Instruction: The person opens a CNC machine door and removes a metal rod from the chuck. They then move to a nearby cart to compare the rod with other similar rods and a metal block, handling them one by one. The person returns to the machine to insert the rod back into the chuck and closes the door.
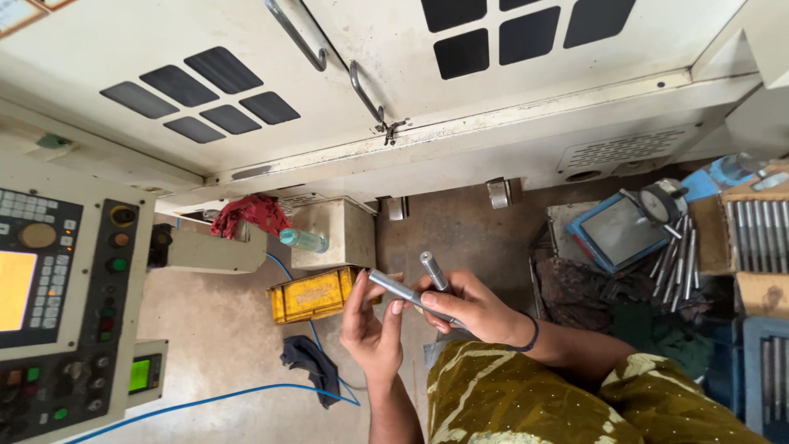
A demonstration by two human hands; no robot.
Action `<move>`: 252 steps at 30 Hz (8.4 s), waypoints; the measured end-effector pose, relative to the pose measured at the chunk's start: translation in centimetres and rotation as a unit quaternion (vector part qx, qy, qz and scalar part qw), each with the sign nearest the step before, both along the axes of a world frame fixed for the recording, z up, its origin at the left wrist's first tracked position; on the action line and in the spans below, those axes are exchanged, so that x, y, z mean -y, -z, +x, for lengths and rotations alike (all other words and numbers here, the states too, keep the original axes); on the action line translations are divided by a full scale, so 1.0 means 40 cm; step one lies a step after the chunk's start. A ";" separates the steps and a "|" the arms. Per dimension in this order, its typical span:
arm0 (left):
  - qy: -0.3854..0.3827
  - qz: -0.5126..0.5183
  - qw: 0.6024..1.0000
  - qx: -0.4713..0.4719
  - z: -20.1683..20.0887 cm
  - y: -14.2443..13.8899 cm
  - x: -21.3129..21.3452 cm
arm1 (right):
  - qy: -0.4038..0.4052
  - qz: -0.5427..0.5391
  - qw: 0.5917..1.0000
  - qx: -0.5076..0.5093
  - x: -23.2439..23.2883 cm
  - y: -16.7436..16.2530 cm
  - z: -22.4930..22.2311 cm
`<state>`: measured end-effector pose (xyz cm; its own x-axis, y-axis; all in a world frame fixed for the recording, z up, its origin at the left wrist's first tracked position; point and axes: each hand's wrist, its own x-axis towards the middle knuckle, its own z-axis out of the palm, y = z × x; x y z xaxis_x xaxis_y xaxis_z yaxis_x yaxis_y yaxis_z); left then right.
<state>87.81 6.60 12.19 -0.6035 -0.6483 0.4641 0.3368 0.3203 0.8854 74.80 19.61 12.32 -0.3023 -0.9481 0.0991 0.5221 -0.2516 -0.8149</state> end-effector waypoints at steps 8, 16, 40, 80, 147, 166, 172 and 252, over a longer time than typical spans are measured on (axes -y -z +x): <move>0.031 -0.016 0.999 0.022 -0.060 -0.052 -0.020 | 0.049 0.002 0.999 -0.012 -0.024 0.027 -0.046; 0.049 -0.034 0.998 0.018 -0.117 -0.106 -0.030 | 0.082 -0.025 0.996 -0.039 -0.051 0.009 -0.094; 0.071 -0.002 0.997 -0.007 -0.119 -0.129 0.002 | 0.076 -0.014 0.997 -0.029 -0.035 -0.015 -0.109; 0.148 0.051 0.988 -0.013 -0.022 -0.094 -0.040 | 0.266 -0.025 0.883 -0.386 -0.069 -0.091 -0.014; 0.194 0.197 0.958 -0.080 -0.015 -0.046 -0.025 | 0.296 0.002 0.826 -0.479 -0.054 -0.096 -0.013; 0.137 0.082 0.987 0.022 0.001 -0.070 0.000 | 0.289 0.025 0.827 -0.482 -0.050 -0.109 -0.009; 0.114 0.064 0.990 0.050 0.002 -0.072 0.003 | 0.287 0.032 0.828 -0.482 -0.051 -0.099 -0.009; 0.222 0.609 0.760 0.048 -0.143 0.238 -0.122 | 0.195 0.054 0.810 -0.550 -0.141 -0.042 -0.121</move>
